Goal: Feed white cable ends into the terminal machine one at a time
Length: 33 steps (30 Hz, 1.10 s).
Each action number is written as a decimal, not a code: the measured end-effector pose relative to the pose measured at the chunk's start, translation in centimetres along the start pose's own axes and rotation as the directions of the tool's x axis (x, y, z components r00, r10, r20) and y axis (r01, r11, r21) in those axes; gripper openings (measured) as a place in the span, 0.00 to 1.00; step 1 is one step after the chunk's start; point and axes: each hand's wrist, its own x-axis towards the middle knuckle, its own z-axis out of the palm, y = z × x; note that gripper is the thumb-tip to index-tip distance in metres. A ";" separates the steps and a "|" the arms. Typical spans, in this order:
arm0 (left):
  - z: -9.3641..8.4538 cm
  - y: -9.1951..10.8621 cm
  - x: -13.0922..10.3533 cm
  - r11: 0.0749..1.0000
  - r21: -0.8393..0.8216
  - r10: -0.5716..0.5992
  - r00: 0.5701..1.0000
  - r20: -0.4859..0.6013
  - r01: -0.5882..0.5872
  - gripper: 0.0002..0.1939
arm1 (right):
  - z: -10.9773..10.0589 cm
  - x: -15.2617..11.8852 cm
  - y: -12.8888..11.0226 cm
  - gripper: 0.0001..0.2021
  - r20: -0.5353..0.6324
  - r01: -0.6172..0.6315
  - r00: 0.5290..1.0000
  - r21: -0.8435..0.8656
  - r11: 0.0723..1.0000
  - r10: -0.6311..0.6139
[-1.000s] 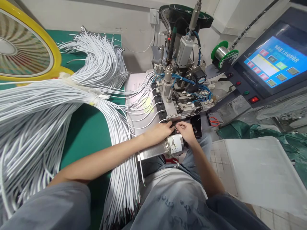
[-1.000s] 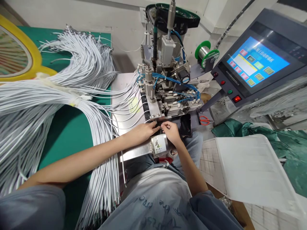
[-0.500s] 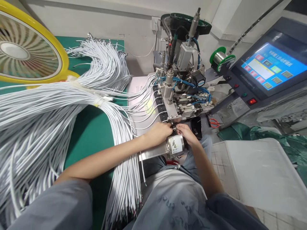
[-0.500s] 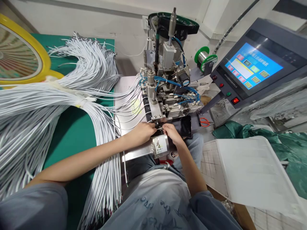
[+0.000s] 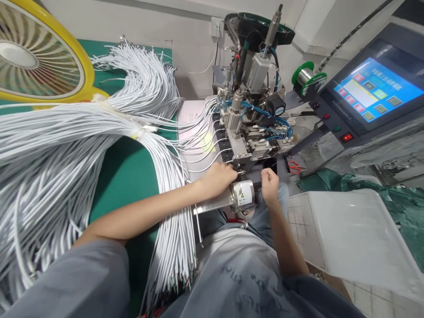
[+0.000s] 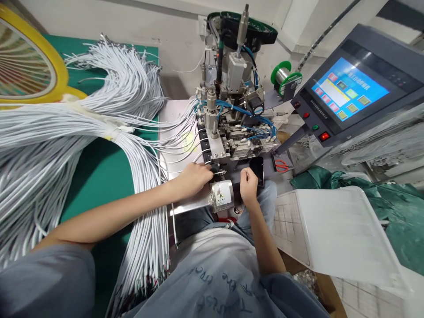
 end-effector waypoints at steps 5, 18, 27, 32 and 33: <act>-0.8 0.6 -0.1 0.999 0.029 -0.021 0.999 0.037 0.020 0.12 | 1.3 -7.2 -3.6 0.11 0.317 0.009 0.948 0.005 1.000 -0.010; -1.3 1.0 -0.1 0.994 0.017 -0.111 0.990 0.089 0.110 0.14 | 3.2 -10.9 -5.3 0.12 0.775 0.066 0.631 -0.024 0.998 -0.023; -1.7 1.1 0.4 0.956 -0.287 -0.078 0.994 -0.079 0.052 0.13 | -0.6 -1.4 -4.1 0.15 0.389 -0.164 0.919 0.210 0.964 0.071; -1.6 -0.2 0.8 0.898 -0.430 0.021 0.985 -0.170 -0.094 0.11 | 1.1 -0.2 -4.0 0.13 0.250 -0.189 0.965 0.461 0.867 0.078; -1.6 -0.3 0.9 0.887 -0.449 0.019 0.978 -0.208 -0.113 0.11 | 1.5 -0.3 -4.1 0.13 0.223 -0.191 0.971 0.507 0.840 0.086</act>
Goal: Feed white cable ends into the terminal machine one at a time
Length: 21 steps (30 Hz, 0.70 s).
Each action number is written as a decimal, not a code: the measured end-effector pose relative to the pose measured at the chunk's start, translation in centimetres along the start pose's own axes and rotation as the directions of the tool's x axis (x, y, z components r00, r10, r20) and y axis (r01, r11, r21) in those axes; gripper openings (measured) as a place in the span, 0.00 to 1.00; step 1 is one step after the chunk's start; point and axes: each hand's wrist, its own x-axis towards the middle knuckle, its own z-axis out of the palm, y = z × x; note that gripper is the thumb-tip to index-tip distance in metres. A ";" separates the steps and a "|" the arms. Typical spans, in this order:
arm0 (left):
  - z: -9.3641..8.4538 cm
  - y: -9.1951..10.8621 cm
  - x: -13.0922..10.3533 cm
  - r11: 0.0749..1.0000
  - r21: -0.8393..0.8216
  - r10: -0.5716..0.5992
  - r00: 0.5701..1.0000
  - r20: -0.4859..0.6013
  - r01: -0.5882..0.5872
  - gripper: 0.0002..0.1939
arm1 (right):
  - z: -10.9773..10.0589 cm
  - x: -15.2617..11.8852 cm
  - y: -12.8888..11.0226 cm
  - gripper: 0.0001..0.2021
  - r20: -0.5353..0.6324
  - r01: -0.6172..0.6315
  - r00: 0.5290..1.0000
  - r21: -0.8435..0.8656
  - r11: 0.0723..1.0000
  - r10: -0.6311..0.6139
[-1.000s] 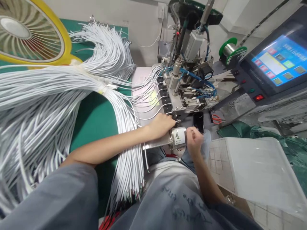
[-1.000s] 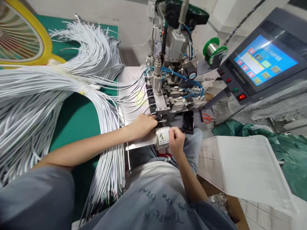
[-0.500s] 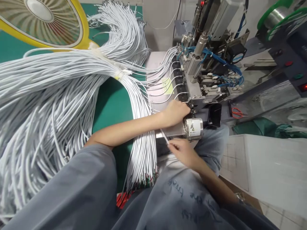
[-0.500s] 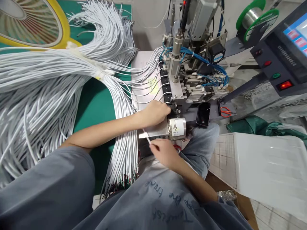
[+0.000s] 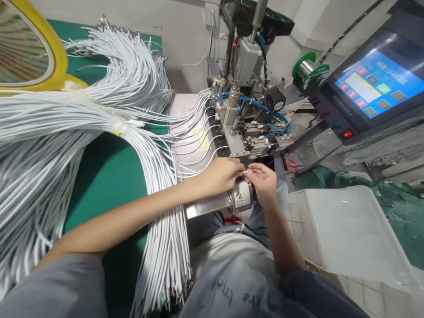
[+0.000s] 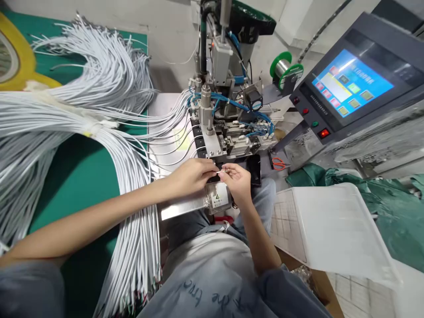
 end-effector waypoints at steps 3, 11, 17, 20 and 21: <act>0.0 -0.2 0.0 0.998 -0.055 0.035 0.991 -0.127 -0.042 0.10 | 1.1 -0.3 0.4 0.11 -0.090 0.058 0.995 0.108 0.992 -0.048; 0.9 -0.6 0.0 0.988 -0.137 0.032 0.971 -0.238 -0.066 0.11 | 1.7 -0.6 -0.3 0.06 -0.165 0.313 0.908 -0.342 0.886 -0.385; 1.4 -0.7 -0.1 0.995 -0.083 0.028 0.961 -0.276 -0.053 0.10 | 1.5 -0.9 -1.1 0.11 -0.091 0.286 0.893 -0.640 0.713 -0.440; 1.5 -0.7 -0.2 0.996 -0.077 0.023 0.963 -0.268 -0.046 0.10 | 1.6 -1.0 -1.3 0.12 -0.078 0.275 0.903 -0.651 0.708 -0.423; 1.5 -0.7 -0.2 0.995 -0.084 0.022 0.965 -0.262 -0.045 0.10 | 1.5 -1.0 -1.3 0.13 -0.082 0.273 0.904 -0.644 0.714 -0.420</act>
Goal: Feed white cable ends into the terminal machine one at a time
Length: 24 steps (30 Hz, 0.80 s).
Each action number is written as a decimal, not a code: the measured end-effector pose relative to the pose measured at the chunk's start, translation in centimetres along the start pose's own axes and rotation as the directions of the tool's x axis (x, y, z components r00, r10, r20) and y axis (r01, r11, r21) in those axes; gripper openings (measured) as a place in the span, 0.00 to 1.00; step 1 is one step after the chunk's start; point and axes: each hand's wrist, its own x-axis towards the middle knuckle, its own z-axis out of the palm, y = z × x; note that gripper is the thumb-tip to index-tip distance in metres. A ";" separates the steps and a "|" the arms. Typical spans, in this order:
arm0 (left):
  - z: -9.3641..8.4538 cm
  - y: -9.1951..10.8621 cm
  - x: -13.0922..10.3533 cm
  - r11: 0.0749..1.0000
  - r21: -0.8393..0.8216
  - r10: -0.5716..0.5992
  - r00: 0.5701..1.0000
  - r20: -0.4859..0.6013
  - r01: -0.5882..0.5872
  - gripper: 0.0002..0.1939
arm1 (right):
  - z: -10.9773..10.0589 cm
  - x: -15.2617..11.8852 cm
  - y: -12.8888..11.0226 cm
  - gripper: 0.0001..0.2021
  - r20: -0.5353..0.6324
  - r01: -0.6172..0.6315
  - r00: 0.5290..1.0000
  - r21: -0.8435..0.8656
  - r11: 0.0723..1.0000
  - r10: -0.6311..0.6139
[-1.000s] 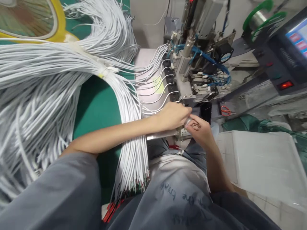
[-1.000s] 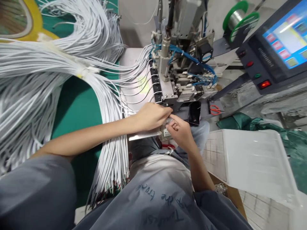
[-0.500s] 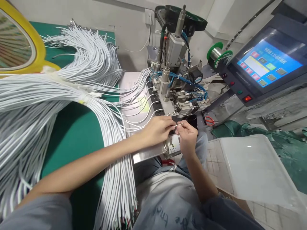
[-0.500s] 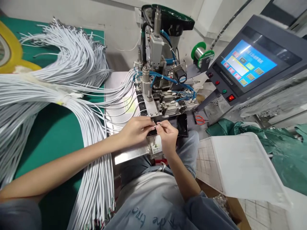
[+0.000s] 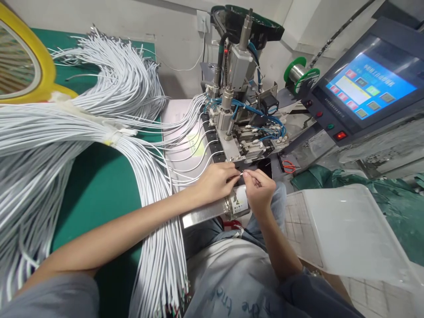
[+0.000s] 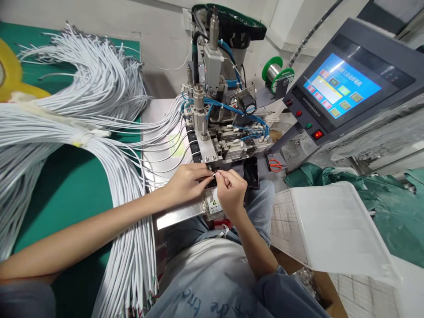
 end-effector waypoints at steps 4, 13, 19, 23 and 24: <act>-0.1 -0.3 0.1 0.997 -0.072 0.007 1.000 0.026 -0.005 0.11 | 0.0 0.1 0.4 0.11 0.006 -0.022 1.000 0.086 0.996 0.022; -0.3 -0.9 0.3 0.981 -0.191 0.035 0.997 0.066 -0.021 0.12 | -0.5 0.8 1.5 0.08 0.187 -0.196 0.974 0.423 0.885 0.126; 0.0 -1.4 0.1 0.957 0.210 0.185 0.979 0.083 -0.199 0.14 | -2.0 2.8 2.0 0.07 0.398 -0.227 0.911 0.258 0.939 0.110; 0.0 -1.1 0.1 0.983 0.150 0.099 0.994 0.037 -0.104 0.13 | -1.3 2.3 1.9 0.07 0.305 -0.229 0.942 0.278 0.933 0.141; 0.1 -1.0 0.1 0.993 0.093 0.066 0.997 0.026 -0.069 0.12 | -1.0 2.0 1.9 0.08 0.264 -0.241 0.951 0.295 0.925 0.163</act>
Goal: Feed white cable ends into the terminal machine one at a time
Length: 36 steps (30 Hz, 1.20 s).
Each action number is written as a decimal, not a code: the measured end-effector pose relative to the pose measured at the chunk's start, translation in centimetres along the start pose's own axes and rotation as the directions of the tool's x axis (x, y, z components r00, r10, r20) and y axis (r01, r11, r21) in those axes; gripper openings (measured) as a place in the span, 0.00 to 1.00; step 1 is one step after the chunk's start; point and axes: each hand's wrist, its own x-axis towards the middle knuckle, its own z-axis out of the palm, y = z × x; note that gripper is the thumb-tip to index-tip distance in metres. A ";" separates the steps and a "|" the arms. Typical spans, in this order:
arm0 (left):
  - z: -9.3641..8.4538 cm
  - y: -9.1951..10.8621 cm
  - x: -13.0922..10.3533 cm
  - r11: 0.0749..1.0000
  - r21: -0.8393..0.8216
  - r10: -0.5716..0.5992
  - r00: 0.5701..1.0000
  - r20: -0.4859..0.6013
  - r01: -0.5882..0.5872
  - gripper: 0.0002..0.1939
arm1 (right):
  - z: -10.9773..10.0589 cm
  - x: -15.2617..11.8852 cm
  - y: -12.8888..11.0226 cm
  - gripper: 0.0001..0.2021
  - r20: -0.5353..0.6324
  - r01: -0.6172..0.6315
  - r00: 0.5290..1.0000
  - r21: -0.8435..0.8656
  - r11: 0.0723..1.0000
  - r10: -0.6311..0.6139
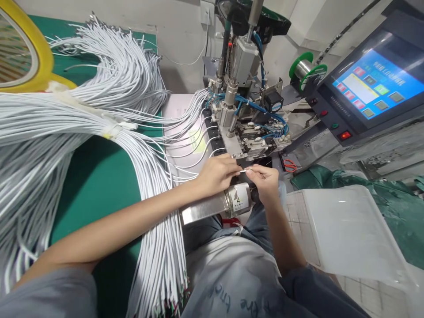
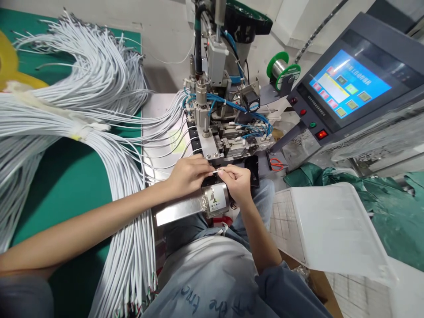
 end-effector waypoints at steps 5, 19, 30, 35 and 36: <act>0.4 0.4 0.0 0.983 -0.155 -0.087 0.995 0.046 0.093 0.10 | 1.1 -0.9 0.8 0.10 -0.064 -0.106 0.991 0.117 0.987 0.114; 1.2 -0.4 -0.1 0.970 0.242 -0.125 0.894 0.431 0.019 0.13 | 0.2 0.6 5.5 0.10 0.092 -0.193 0.977 -0.008 0.981 0.193; 0.9 -0.1 0.0 0.963 0.266 -0.090 0.898 0.431 -0.031 0.17 | 0.5 1.2 5.8 0.10 0.123 -0.192 0.974 -0.001 0.981 0.191; 0.8 -0.2 0.1 0.960 0.277 -0.084 0.891 0.446 -0.048 0.17 | 0.1 1.3 5.8 0.10 0.144 -0.211 0.967 -0.010 0.978 0.210; 0.9 -0.2 0.1 0.959 0.278 -0.083 0.892 0.444 -0.049 0.17 | 0.1 1.3 5.9 0.10 0.145 -0.216 0.966 -0.010 0.976 0.215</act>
